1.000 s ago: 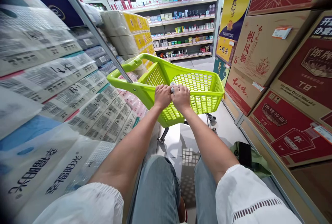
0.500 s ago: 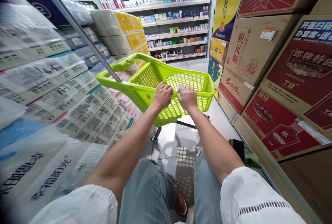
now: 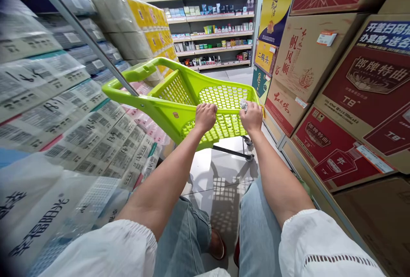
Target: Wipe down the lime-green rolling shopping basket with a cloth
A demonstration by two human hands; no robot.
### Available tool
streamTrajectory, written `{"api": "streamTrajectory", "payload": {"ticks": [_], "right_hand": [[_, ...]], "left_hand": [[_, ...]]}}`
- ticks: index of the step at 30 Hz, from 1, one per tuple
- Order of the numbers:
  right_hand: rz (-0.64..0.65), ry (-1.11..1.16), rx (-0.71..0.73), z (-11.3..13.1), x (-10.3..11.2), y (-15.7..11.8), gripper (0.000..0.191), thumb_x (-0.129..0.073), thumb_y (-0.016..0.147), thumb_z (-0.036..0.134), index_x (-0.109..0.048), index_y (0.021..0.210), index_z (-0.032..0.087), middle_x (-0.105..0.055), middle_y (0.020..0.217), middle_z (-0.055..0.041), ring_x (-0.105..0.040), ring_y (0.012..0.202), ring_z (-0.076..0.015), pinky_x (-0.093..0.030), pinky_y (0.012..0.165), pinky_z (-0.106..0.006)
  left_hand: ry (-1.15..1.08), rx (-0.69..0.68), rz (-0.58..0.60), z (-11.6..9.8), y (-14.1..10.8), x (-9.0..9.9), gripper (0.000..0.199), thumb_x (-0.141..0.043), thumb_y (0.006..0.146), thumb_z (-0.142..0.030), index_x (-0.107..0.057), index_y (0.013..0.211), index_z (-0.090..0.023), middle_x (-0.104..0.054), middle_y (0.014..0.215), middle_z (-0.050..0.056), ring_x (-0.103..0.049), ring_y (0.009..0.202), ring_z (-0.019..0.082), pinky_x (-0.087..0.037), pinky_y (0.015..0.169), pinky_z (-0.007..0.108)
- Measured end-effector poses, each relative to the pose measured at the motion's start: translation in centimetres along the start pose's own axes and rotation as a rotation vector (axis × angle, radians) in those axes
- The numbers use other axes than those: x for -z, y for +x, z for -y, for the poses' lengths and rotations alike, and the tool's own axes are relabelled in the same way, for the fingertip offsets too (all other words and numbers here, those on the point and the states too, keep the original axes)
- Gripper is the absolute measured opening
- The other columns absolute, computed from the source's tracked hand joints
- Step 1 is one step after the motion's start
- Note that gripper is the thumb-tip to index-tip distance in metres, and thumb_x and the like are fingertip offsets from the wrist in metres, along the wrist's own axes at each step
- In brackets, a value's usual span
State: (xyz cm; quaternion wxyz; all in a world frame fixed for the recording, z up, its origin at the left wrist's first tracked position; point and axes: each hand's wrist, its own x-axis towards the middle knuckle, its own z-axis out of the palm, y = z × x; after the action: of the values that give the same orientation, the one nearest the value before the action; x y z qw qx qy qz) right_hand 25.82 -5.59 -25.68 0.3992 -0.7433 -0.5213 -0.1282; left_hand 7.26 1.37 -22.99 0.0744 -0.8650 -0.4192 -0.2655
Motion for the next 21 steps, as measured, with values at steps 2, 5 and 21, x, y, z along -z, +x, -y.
{"api": "streamTrajectory", "payload": {"ticks": [2,5,21], "right_hand": [[0.011,-0.007,0.023,1.2,-0.4,-0.3,0.043,-0.045,0.085,0.028,-0.06,0.123,0.013,-0.061,0.12,-0.0157,-0.048,0.111,-0.0303,-0.037,0.098,-0.045],[0.078,0.005,0.173,5.0,-1.5,-1.2,0.044,-0.047,0.086,0.027,-0.057,0.127,0.016,-0.058,0.126,-0.0137,-0.046,0.116,-0.0291,-0.034,0.103,-0.043],[0.026,-0.01,0.148,4.5,-1.3,-1.4,0.043,-0.045,0.086,0.026,-0.058,0.126,0.016,-0.059,0.125,-0.0124,-0.048,0.114,-0.0284,-0.035,0.103,-0.042]], "left_hand": [[0.005,0.008,-0.017,-0.3,0.1,-0.3,0.036,-0.026,0.099,-0.029,-0.061,0.092,-0.025,-0.069,0.098,0.008,-0.054,0.104,0.025,-0.034,0.098,0.041],[0.01,-0.001,-0.012,-0.7,0.0,-0.4,0.031,-0.031,0.097,-0.029,-0.062,0.096,-0.025,-0.068,0.101,0.008,-0.054,0.104,0.026,-0.035,0.098,0.041],[-0.002,0.008,-0.03,-0.5,-0.2,-0.1,0.033,-0.029,0.098,-0.029,-0.062,0.093,-0.025,-0.068,0.099,0.009,-0.054,0.104,0.026,-0.034,0.097,0.041]]}}
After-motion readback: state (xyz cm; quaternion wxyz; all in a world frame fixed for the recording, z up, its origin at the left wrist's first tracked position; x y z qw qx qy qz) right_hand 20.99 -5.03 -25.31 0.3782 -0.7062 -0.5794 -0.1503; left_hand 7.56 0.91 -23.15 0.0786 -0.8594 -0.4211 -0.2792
